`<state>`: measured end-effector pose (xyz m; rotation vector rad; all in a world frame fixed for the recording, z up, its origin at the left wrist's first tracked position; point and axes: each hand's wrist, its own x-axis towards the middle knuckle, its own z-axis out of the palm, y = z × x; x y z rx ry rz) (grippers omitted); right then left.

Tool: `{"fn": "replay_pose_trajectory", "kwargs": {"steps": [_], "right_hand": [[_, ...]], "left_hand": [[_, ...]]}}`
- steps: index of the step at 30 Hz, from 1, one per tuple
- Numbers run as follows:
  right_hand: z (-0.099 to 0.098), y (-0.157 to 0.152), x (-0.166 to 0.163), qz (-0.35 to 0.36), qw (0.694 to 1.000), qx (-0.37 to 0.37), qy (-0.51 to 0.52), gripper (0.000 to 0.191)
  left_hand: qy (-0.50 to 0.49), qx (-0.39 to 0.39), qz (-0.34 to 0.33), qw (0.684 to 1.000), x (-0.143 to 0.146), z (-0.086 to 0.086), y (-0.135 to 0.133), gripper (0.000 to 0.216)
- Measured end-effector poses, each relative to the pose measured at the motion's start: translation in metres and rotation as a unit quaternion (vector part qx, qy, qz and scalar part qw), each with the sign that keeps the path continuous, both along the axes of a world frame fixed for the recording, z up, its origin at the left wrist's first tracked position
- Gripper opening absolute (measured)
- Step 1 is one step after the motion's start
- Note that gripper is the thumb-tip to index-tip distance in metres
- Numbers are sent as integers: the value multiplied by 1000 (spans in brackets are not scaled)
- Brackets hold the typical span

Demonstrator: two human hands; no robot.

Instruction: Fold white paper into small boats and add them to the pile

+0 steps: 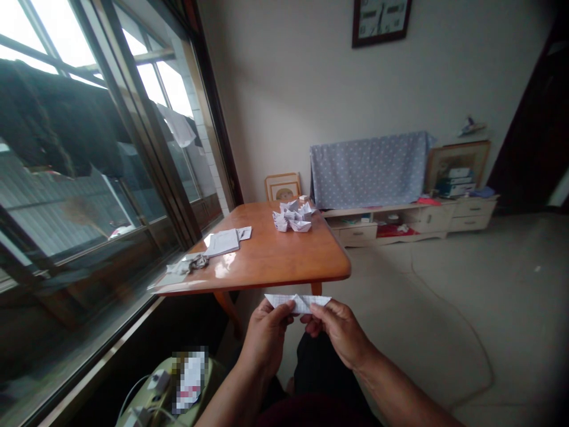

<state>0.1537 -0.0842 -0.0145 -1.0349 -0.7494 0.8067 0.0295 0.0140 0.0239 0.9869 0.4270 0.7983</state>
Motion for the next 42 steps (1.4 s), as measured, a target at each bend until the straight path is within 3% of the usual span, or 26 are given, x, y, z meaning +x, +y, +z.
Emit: {"fn": "replay_pose_trajectory", "kwargs": {"steps": [9,18,26,34,42], "right_hand": [[0,-3,-3,29,999,-28,28,41],[-3,-5,-2,13,999,-17,-29,41],[-1,-2,-8,45,999,-9,10,36],[-10,4,-11,-5,999,-19,39,36],[-9,8,-18,40,996,5,80,34]], "left_hand": [[12,13,11,1000,0,-7,3,20],[25,1,13,1000,-3,-10,6,21],[38,-6,20,999,1,-13,3,25],[45,-20,28,998,1,-13,-1,28],[91,-1,59,994,1,-26,4,31]]}}
